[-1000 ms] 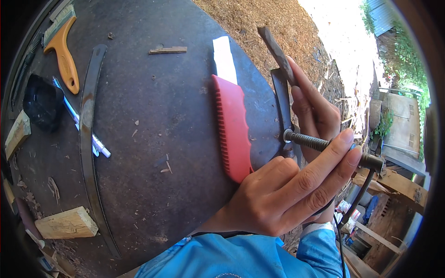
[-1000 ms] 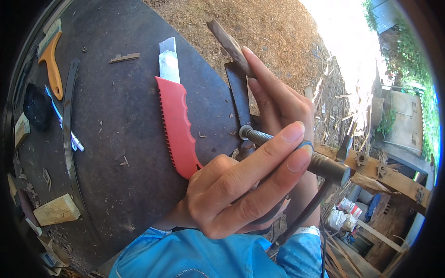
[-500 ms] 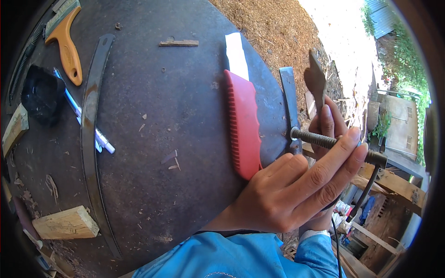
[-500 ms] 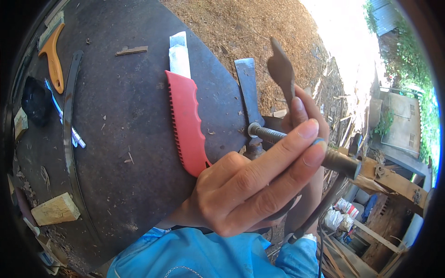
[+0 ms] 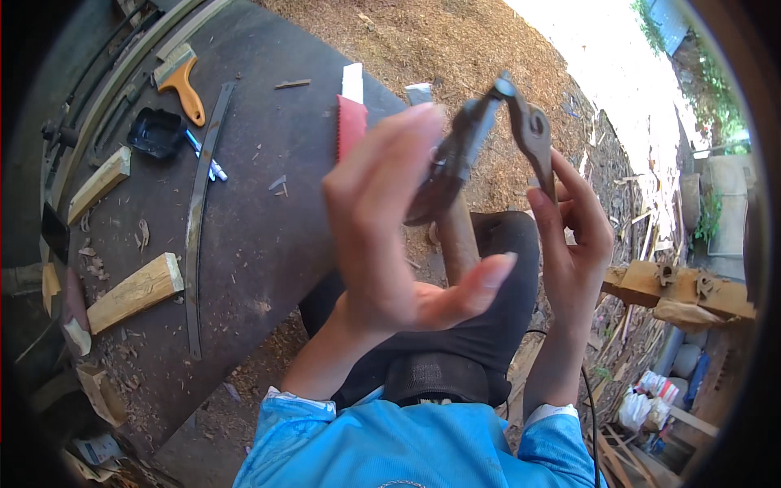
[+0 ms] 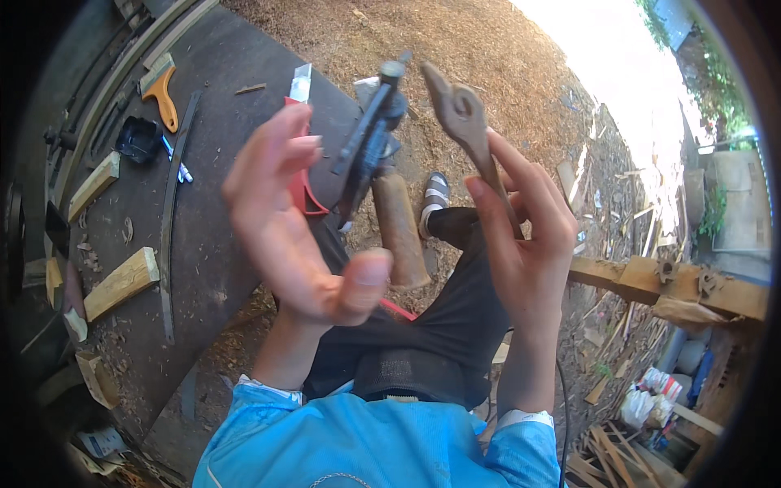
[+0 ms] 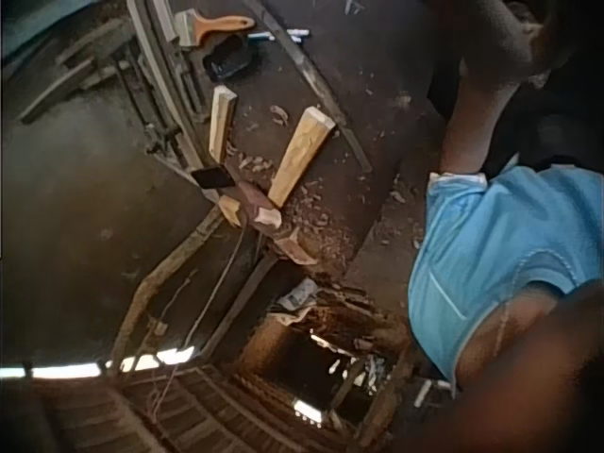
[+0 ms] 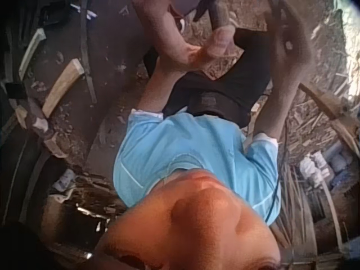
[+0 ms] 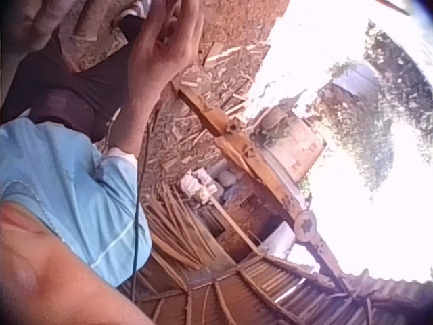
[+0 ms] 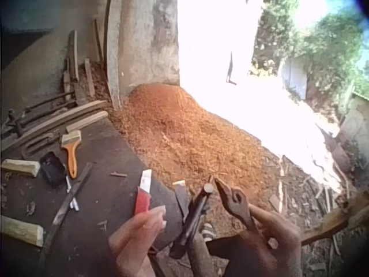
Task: Carving and sanding a small wooden object using a knife and sandpaper in a workshop environment.
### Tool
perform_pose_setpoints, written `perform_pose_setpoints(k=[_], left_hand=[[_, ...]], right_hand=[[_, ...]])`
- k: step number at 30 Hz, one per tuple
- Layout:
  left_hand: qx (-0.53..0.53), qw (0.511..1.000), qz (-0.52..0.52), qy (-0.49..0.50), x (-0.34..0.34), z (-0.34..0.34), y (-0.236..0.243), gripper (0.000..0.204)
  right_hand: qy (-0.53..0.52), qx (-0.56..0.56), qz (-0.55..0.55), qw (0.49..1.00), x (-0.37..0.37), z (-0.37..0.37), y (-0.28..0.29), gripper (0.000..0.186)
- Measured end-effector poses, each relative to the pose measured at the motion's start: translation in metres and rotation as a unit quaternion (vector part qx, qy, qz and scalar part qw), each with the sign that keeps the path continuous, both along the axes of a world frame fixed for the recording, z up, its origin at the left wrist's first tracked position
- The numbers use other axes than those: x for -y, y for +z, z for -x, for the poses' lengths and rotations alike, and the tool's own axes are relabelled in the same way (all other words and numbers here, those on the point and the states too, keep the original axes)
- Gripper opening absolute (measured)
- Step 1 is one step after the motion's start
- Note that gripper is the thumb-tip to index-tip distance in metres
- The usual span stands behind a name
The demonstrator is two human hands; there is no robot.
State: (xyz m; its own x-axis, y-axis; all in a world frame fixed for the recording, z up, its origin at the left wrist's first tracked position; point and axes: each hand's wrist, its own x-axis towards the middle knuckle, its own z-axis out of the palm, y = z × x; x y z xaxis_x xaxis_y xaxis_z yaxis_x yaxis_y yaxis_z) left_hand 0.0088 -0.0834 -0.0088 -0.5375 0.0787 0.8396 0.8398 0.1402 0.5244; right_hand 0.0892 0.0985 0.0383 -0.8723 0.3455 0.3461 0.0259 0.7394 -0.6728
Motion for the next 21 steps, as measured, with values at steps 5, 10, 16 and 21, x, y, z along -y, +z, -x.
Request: perform_pose_setpoints(k=[5, 10, 16, 21], left_hand=[[-0.042, 0.998, -0.039, 0.019, 0.013, -0.05, 0.011, 0.046], [0.147, 0.972, 0.022, -0.184, -0.002, -0.097, 0.041, 0.048], [0.349, 0.914, -0.05, -0.203, -0.056, -0.114, 0.036, 0.064], [0.392, 0.884, -0.12, -0.226, -0.079, -0.115, 0.029, 0.059]], right_hand=[[0.033, -0.072, -0.071, 0.994, -0.015, -0.036, 0.002, 0.054], [0.08, -0.082, -0.009, 0.993, -0.019, -0.068, 0.006, 0.053], [0.079, -0.086, 0.057, 0.992, -0.026, -0.093, -0.003, 0.057], [0.073, -0.068, 0.128, 0.987, -0.035, -0.109, -0.012, 0.055]])
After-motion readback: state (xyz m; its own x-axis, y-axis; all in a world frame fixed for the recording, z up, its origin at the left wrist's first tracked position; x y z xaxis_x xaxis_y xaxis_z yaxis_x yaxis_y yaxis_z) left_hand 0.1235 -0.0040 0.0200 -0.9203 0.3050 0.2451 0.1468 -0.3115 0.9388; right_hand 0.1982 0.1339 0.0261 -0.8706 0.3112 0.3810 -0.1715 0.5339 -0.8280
